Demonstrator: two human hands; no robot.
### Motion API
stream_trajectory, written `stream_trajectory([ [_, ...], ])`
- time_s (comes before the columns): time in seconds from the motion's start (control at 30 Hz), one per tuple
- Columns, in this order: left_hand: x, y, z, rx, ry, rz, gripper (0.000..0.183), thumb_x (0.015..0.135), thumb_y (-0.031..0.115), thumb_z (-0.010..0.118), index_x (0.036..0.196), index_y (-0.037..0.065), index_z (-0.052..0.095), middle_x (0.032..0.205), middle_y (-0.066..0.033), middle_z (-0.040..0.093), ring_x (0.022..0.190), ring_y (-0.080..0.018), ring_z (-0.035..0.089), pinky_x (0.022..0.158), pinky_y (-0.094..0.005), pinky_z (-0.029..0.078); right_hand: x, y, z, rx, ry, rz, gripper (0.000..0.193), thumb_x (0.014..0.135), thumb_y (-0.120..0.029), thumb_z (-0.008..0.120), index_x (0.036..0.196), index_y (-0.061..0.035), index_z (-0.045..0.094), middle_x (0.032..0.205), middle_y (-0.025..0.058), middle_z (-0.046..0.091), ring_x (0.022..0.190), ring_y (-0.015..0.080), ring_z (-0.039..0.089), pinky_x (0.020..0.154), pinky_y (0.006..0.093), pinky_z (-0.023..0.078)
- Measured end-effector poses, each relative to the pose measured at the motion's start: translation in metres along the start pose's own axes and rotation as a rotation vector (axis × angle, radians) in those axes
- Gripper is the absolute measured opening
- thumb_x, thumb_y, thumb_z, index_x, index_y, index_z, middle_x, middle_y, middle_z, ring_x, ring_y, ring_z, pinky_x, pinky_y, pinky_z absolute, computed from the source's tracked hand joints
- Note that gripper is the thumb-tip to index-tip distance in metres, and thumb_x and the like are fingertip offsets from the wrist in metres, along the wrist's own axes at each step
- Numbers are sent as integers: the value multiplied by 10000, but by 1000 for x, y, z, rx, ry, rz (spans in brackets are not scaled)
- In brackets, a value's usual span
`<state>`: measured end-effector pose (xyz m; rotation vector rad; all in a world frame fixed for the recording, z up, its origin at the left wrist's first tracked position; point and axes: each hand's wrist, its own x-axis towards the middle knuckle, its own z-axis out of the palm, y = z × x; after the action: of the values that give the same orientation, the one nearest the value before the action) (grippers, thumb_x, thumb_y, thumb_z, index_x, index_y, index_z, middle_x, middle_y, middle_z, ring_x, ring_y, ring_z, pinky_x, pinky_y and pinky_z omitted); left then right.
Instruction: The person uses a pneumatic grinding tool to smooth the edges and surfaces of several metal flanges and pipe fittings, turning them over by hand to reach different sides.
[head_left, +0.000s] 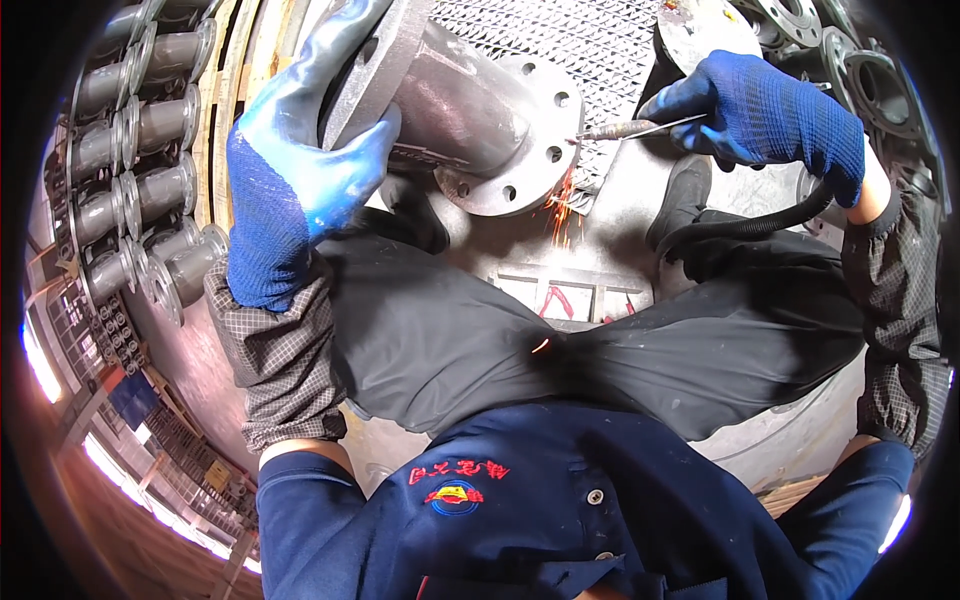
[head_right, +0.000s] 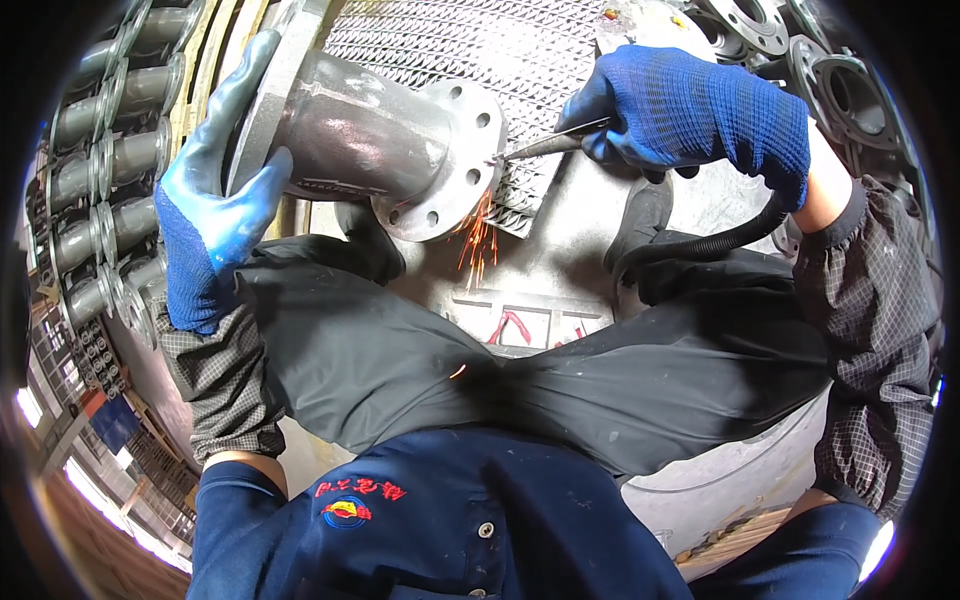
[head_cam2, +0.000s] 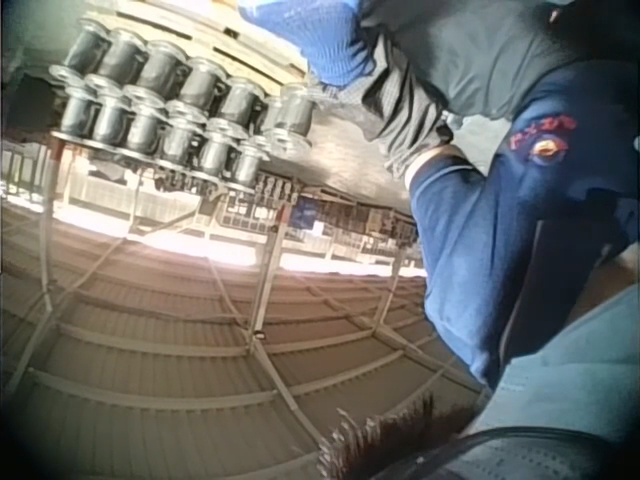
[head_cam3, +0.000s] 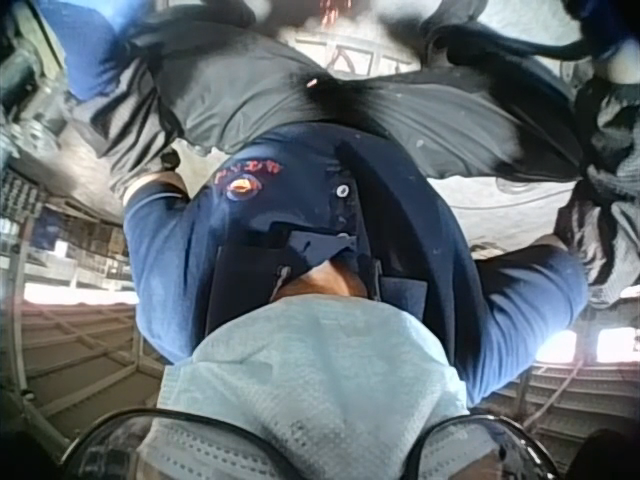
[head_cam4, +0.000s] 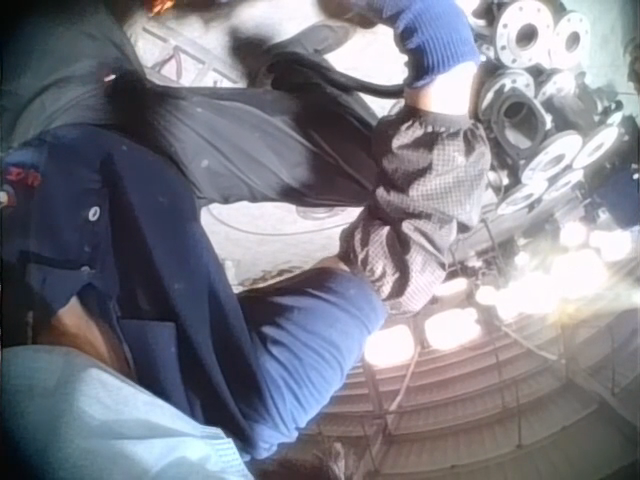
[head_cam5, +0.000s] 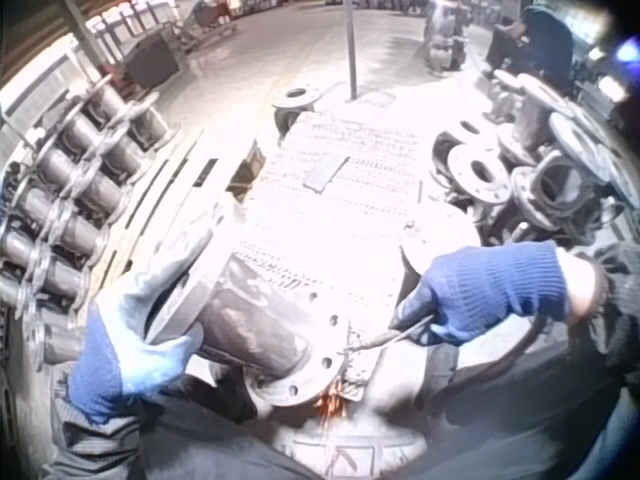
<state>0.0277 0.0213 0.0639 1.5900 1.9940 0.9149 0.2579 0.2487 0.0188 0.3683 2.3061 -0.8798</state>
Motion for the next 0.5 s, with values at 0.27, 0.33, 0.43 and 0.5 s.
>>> stream_trajectory([
  [0.27,1,4,-1,11,13,-3,633,724,-74,540,1345,0,444,1382,-124,460,1274,-184,414,1067,-314,293,-4,-5,-6,1,70,-26,295,826,-30,559,1088,-104,674,768,101,688,619,140,653,598,303,558],
  [0.33,1,3,-1,39,14,7,632,722,-74,542,1342,-4,445,1381,-127,460,1274,-183,414,1067,-314,292,-9,-8,-5,64,28,-15,294,822,-32,559,1084,-98,674,754,95,687,604,136,650,597,304,557],
  [0.43,3,5,-1,12,5,34,630,720,-79,540,1339,-15,445,1379,-136,459,1273,-187,413,1069,-314,288,-10,3,3,-1,119,-88,282,818,-45,564,1072,-90,677,705,84,678,556,135,638,598,308,552],
  [0.5,3,3,0,-6,3,42,630,720,-79,536,1340,-16,444,1375,-136,462,1270,-185,415,1066,-312,290,-12,7,4,-44,165,-157,274,820,-53,568,1068,-87,678,676,79,669,537,134,632,588,307,548],
])
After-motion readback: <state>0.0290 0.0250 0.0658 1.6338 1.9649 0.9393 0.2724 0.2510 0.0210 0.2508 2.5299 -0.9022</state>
